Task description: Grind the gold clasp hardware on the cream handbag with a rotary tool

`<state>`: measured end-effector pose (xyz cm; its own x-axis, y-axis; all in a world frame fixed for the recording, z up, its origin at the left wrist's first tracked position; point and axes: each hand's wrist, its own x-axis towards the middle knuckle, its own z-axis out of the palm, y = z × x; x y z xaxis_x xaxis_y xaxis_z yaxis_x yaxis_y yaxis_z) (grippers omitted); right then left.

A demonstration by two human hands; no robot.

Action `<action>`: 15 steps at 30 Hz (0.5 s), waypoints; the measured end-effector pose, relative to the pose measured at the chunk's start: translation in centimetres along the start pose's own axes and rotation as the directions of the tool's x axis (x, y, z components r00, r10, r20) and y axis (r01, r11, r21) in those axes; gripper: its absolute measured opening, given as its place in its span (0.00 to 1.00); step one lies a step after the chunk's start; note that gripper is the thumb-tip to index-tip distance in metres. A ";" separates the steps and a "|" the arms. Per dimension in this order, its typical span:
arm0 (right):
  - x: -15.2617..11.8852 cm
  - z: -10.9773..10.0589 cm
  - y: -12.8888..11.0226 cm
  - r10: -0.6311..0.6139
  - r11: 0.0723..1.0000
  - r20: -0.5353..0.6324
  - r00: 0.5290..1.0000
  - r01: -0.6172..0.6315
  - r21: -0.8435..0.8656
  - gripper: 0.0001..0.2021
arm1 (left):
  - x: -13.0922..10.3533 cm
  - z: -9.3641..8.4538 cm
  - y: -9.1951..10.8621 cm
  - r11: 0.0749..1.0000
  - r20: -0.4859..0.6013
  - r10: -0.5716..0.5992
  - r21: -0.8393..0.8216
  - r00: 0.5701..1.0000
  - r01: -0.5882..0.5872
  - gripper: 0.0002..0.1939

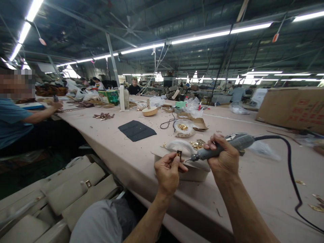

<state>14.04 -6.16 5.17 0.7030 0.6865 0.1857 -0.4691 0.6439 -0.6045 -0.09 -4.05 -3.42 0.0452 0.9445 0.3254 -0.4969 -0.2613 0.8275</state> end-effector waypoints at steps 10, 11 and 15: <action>0.6 0.0 -1.0 -0.052 0.994 0.073 0.996 0.045 0.097 0.15 | 0.2 0.4 0.7 0.992 -0.012 -0.120 0.027 0.993 0.121 0.21; 0.7 0.1 -1.1 -0.053 0.992 0.082 0.995 0.043 0.115 0.15 | 0.3 0.4 0.9 0.990 -0.011 -0.140 0.036 0.990 0.140 0.22; 1.0 0.4 -1.2 -0.044 0.985 0.110 0.993 0.025 0.170 0.15 | 0.4 0.7 1.7 0.975 -0.014 -0.209 0.073 0.978 0.209 0.22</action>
<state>15.04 -6.10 6.37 0.6602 0.6904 0.2959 -0.5356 0.7089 -0.4590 -0.30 -4.25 -1.54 0.1359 0.9809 0.1389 -0.4118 -0.0715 0.9084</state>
